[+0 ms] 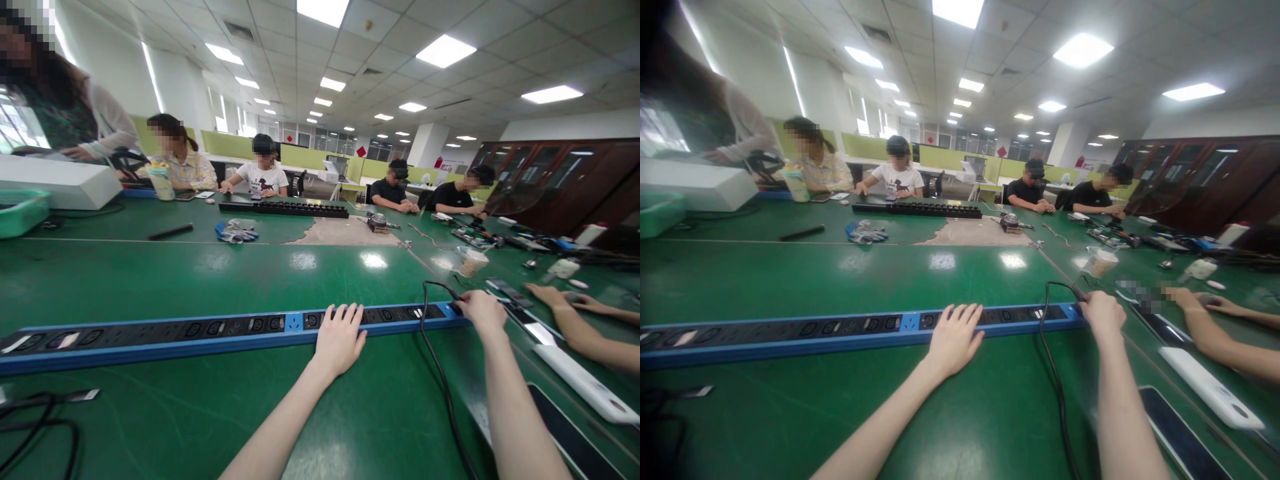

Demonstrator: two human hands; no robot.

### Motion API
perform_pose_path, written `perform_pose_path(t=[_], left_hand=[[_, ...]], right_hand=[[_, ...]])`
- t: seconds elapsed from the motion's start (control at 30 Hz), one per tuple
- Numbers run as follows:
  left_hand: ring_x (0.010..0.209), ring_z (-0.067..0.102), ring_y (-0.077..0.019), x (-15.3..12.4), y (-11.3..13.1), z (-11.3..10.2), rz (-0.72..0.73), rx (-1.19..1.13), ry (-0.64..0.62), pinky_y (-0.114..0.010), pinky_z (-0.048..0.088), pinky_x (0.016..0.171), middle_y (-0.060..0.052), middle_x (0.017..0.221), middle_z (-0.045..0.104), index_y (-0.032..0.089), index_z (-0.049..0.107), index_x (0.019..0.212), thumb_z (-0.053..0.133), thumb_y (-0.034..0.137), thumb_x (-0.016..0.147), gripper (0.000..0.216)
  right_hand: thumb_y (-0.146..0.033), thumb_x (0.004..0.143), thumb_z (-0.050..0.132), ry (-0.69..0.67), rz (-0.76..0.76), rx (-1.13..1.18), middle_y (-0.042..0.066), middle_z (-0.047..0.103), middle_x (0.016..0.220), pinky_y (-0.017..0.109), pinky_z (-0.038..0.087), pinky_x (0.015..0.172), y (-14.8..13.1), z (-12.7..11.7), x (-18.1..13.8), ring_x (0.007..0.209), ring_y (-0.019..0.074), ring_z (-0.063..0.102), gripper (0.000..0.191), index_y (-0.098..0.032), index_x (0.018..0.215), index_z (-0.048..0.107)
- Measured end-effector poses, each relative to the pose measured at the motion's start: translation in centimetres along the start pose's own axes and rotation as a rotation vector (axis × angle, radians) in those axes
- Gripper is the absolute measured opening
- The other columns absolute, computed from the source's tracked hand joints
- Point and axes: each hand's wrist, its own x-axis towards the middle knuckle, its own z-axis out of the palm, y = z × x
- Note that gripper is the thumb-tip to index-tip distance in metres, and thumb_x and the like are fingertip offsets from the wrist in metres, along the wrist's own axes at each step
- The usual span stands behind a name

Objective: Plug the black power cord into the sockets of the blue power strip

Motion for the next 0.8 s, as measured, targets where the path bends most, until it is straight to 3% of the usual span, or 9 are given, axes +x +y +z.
perform_pose_path(t=[0.33,0.8], left_hand=[[0.132,0.049,-0.0293,0.0,-0.1,-0.1,0.003,0.013,-0.007,-0.054,0.031,0.116,-0.008,0.147,0.055,0.025,0.043,0.151,0.041,0.045,0.1,0.055],[0.132,0.048,-0.0285,-0.1,0.0,0.1,-0.009,0.012,-0.004,-0.053,0.03,0.117,-0.007,0.148,0.054,0.026,0.043,0.151,0.043,0.046,0.1,0.055]], right_hand=[[-0.056,0.075,0.067,-0.05,0.036,0.009,0.023,0.07,0.101,0.048,0.048,0.075,-0.1,-0.3,0.1,0.099,0.0428,0.067,0.044,-0.03,0.109,0.078],[-0.057,0.088,0.053,-0.091,0.08,-0.098,0.02,0.068,0.111,0.047,0.05,0.079,-1.1,0.3,-0.1,0.104,0.0399,0.066,0.045,-0.031,0.119,0.073]])
